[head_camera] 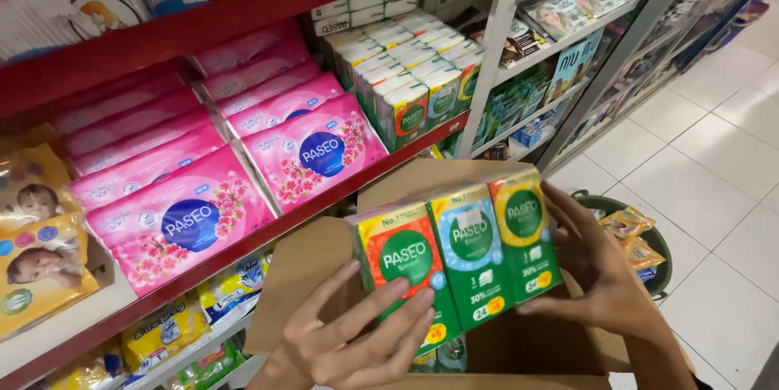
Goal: The recorder unboxes tissue packages and wipes them down before placing them on a shelf.
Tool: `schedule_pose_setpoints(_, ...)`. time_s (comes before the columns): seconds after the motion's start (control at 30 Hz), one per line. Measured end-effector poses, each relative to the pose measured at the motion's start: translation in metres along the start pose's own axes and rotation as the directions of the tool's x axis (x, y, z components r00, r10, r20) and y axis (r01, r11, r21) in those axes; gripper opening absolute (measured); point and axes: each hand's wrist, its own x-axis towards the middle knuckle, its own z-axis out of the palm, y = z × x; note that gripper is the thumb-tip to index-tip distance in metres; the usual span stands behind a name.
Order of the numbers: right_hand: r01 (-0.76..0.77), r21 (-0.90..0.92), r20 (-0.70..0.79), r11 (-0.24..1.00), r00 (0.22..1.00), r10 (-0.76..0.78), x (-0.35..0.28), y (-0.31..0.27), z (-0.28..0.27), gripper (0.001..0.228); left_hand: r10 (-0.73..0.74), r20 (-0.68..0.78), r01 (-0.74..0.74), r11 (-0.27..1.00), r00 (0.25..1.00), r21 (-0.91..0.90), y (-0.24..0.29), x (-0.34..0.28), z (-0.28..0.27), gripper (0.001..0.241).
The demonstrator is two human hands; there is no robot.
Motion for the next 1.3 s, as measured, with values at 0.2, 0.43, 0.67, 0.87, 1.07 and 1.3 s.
schedule_pose_setpoints(0.2,-0.247,0.237,-0.011,0.940,0.966,0.257,-0.007,0.008,-0.006,0.111,-0.462,0.096,0.467,0.822,0.881,-0.327,0.011,0.003,0.007,0.063)
schedule_pose_setpoints(0.43,-0.476,0.171,-0.155,0.863,0.852,0.501,0.008,0.007,-0.015,0.081,-0.497,0.687,0.842,0.209,0.530,-0.498,0.001,0.005,0.008,0.135)
schedule_pose_setpoints(0.67,-0.284,0.036,-0.020,0.958,0.958,0.285,0.088,-0.043,-0.011,0.088,-0.621,0.532,0.811,0.352,0.576,-0.467,-0.051,0.039,0.019,0.152)
schedule_pose_setpoints(0.87,0.060,-0.017,-0.022,0.998,0.998,-0.060,0.141,-0.008,-0.014,0.087,-0.632,0.295,0.683,0.550,0.717,-0.480,-0.105,0.042,0.067,0.143)
schedule_pose_setpoints(1.07,0.099,-0.191,-0.168,0.977,0.977,-0.132,0.176,0.026,-0.011,0.075,-0.681,0.243,0.702,0.551,0.691,-0.451,-0.130,0.042,0.096,0.137)
schedule_pose_setpoints(1.3,0.217,-0.523,-0.258,0.824,0.882,-0.395,0.189,0.050,0.002,0.066,-0.740,0.337,0.805,0.464,0.582,-0.370,-0.145,0.047,0.115,0.136)
